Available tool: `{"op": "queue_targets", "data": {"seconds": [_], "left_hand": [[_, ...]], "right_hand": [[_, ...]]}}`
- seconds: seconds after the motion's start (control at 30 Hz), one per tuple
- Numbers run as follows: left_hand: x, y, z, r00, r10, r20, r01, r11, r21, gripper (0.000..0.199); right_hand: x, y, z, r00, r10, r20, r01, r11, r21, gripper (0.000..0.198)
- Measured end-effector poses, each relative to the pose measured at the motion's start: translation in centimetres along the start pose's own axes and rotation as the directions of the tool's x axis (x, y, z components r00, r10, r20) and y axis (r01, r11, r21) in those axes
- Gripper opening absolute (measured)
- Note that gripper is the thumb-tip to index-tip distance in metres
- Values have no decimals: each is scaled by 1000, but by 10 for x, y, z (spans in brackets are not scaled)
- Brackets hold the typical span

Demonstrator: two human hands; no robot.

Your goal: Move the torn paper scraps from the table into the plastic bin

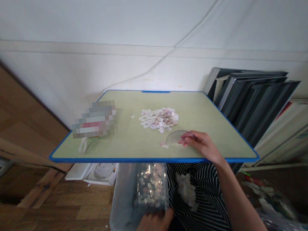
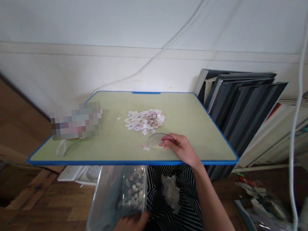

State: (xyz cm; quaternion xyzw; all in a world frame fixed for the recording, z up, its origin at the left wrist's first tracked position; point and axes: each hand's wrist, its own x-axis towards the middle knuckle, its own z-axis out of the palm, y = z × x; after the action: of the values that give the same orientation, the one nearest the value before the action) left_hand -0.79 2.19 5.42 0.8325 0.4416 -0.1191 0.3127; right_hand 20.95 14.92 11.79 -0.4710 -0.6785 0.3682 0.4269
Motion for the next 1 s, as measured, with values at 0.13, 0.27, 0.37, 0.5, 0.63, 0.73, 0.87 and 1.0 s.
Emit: {"op": "queue_targets", "data": {"seconds": [0.13,0.27,0.37,0.5,0.63,0.73,0.87,1.0], "left_hand": [[0,1,1,1000,-5,-17,5,1000,15,50],[1,0,3,1000,2,-20,-2,1000,19,49],[0,-1,3,1000,14,-18,-14,1000,6,50],[-1,-1,0,1000,-5,0,5,1000,-1,50],[0,-2,1,1000,5,-14,-4,1000,24,51],[0,-2,3,1000,19,-18,-19,999,32,47],[0,-1,5,999,22,-27,-21,999,41,43],[0,-2,6,999,10,-35,-9,999,35,44]], "right_hand": [[-1,2,-1,996,3,-88,2,998,60,18],[-1,-1,0,999,-48,-22,49,998,45,17],[-1,-1,1,999,-29,37,28,999,33,16],[-2,0,-2,999,45,16,-47,995,90,19],[-6,-1,-10,993,99,59,-105,988,111,27],[-9,-1,-17,990,114,86,-122,988,99,27],[-12,3,-22,990,115,81,-124,986,111,26],[-14,8,-23,993,112,46,-118,979,165,25]]}}
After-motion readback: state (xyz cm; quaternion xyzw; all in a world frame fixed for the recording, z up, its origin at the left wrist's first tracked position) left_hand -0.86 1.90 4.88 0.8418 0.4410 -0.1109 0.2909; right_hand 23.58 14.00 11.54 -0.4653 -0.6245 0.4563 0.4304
